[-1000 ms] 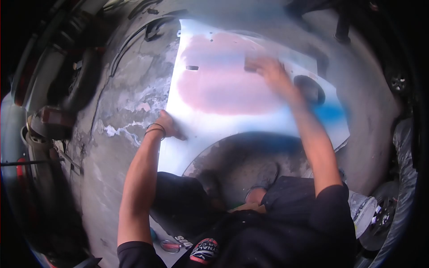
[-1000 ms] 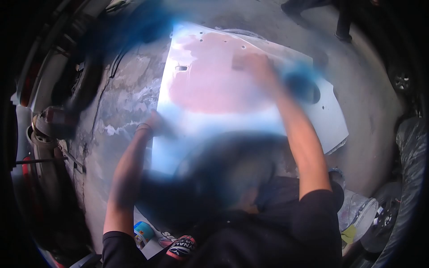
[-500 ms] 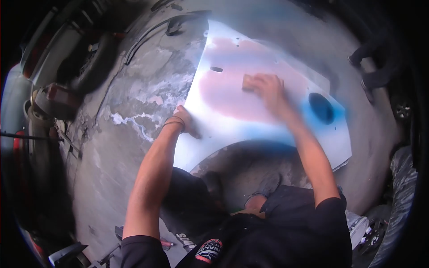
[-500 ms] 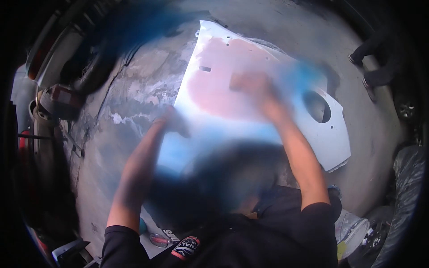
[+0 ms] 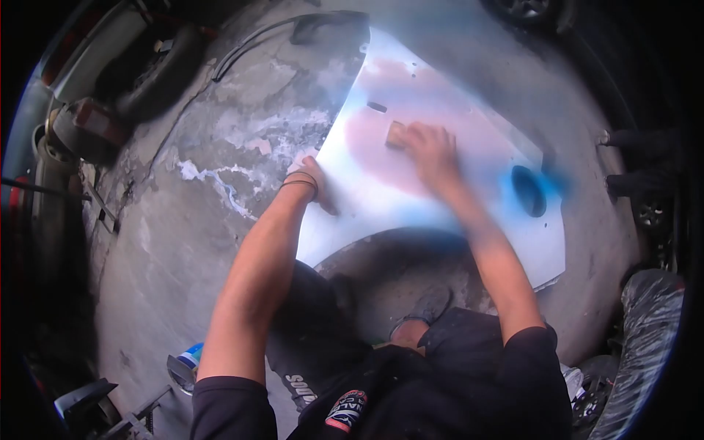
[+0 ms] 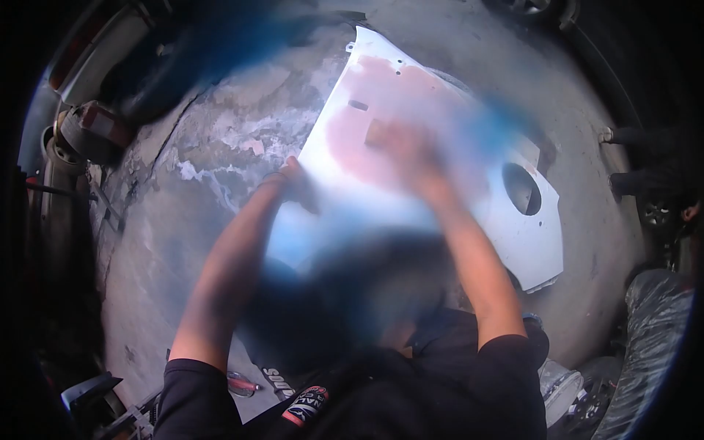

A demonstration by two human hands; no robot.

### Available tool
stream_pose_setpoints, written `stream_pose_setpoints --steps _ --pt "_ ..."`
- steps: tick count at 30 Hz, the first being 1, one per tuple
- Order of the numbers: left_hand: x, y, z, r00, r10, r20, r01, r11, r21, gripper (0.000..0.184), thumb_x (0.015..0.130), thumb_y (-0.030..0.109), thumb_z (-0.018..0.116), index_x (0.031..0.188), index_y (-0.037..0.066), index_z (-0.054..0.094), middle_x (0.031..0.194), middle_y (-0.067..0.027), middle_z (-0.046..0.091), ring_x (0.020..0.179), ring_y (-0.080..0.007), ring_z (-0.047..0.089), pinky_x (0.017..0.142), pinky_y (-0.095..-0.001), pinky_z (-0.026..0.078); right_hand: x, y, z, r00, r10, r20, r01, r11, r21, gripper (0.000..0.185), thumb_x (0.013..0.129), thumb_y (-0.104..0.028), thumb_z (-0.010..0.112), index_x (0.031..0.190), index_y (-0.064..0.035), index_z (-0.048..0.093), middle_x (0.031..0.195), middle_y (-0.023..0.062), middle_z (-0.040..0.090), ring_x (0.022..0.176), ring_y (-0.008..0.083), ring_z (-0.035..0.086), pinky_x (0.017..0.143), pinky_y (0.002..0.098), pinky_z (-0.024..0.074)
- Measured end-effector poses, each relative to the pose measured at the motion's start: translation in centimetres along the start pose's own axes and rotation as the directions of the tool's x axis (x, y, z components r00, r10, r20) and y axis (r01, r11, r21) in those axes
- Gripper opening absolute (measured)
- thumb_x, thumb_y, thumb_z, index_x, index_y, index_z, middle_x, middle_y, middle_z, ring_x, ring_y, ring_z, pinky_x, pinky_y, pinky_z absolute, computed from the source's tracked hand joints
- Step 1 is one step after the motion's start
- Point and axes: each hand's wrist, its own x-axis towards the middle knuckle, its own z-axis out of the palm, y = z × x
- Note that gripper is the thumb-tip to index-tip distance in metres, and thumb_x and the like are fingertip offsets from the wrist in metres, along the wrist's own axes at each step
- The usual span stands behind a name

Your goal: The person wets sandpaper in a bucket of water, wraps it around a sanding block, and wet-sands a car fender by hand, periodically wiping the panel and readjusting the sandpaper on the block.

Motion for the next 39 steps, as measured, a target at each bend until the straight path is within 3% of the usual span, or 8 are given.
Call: stream_pose_setpoints --steps 8,11,14,20,25,31,36,39 --pt "2.4 -0.8 0.9 0.998 -0.043 -0.046 0.037 0.992 -0.122 0.134 0.072 0.058 0.094 0.169 -0.005 0.027 0.167 -0.0346 0.040 0.148 -0.0409 0.055 0.125 -0.0407 0.042 3.6 -3.1 1.0 0.972 0.199 -0.121 -0.205 0.978 -0.043 0.042 0.105 -0.021 0.064 0.147 -0.0243 0.068 0.144 0.0098 0.066 0.124 0.0394 0.060 0.109 0.0571 0.0463" --pt "3.1 -1.1 0.8 0.995 -0.067 -0.073 0.056 0.989 -0.136 0.139 0.068 0.056 0.097 0.169 -0.006 0.023 0.165 -0.0340 0.043 0.147 -0.0408 0.056 0.125 -0.0416 0.044 -3.4 -6.4 2.8 0.874 -0.225 -0.431 0.171 0.972 -0.162 0.032 0.107 -0.021 0.058 0.132 -0.0164 0.076 0.109 0.0144 0.074 0.098 0.0409 0.069 0.089 0.0567 0.0552" --pt "3.1 -1.0 0.7 0.994 -0.068 -0.086 0.056 0.989 -0.135 0.146 0.064 0.055 0.101 0.168 -0.008 0.019 0.163 -0.0334 0.046 0.147 -0.0406 0.056 0.124 -0.0424 0.045 -4.4 -4.4 0.5 0.923 -0.221 -0.316 0.220 0.975 -0.041 0.032 0.106 -0.021 0.058 0.132 -0.0206 0.076 0.109 0.0147 0.073 0.099 0.0415 0.068 0.090 0.0570 0.0549" --pt "3.9 -0.5 1.2 0.995 -0.063 -0.079 0.051 0.989 -0.142 0.158 0.057 0.051 0.107 0.167 -0.010 0.011 0.159 -0.0323 0.052 0.147 -0.0403 0.057 0.123 -0.0441 0.047 -1.3 -0.4 -1.1 0.891 0.334 -0.307 -0.380 0.920 -0.100 0.044 0.105 -0.024 0.068 0.149 -0.0222 0.069 0.134 0.0146 0.068 0.121 0.0403 0.061 0.106 0.0543 0.0504" --pt "2.3 -0.2 -0.1 0.995 -0.067 -0.078 0.053 0.984 -0.169 0.167 0.052 0.049 0.111 0.166 -0.012 0.005 0.155 -0.0316 0.057 0.145 -0.0403 0.059 0.121 -0.0450 0.049 -10.3 -8.3 3.3 0.952 0.018 -0.304 -0.051 0.994 -0.101 0.053 0.098 -0.013 0.073 0.151 -0.0205 0.067 0.135 0.0174 0.064 0.122 0.0432 0.060 0.108 0.0558 0.0493" --pt "-3.6 1.0 -2.4 0.987 -0.157 -0.010 0.152 0.965 -0.215 0.164 0.056 0.050 0.110 0.165 -0.015 0.005 0.152 -0.0311 0.059 0.139 -0.0414 0.065 0.120 -0.0440 0.051 -7.9 -1.6 -1.4 0.808 0.434 -0.400 -0.475 0.880 -0.004 0.046 0.098 -0.011 0.073 0.143 -0.0174 0.070 0.138 0.0193 0.064 0.125 0.0439 0.060 0.107 0.0567 0.0495" --pt "2.1 -0.2 1.1 0.988 -0.055 -0.145 0.057 0.998 0.011 0.162 0.056 0.049 0.110 0.165 -0.015 0.009 0.157 -0.0296 0.056 0.146 -0.0395 0.059 0.121 -0.0427 0.050 -1.6 -12.7 4.2 0.857 0.357 -0.372 -0.397 0.917 -0.034 0.041 0.095 -0.013 0.072 0.135 -0.0201 0.071 0.139 0.0179 0.065 0.126 0.0441 0.062 0.104 0.0554 0.0545" --pt "-1.4 0.7 -1.8 0.991 -0.125 0.041 0.130 0.979 -0.156 0.163 0.058 0.052 0.108 0.166 -0.015 0.006 0.160 -0.0289 0.052 0.150 -0.0379 0.055 0.123 -0.0425 0.048 -0.3 -14.2 5.0 0.892 0.341 -0.297 -0.349 0.937 0.028 0.043 0.104 -0.020 0.065 0.146 -0.0193 0.058 0.144 0.0168 0.059 0.126 0.0438 0.060 0.103 0.0598 0.0534"
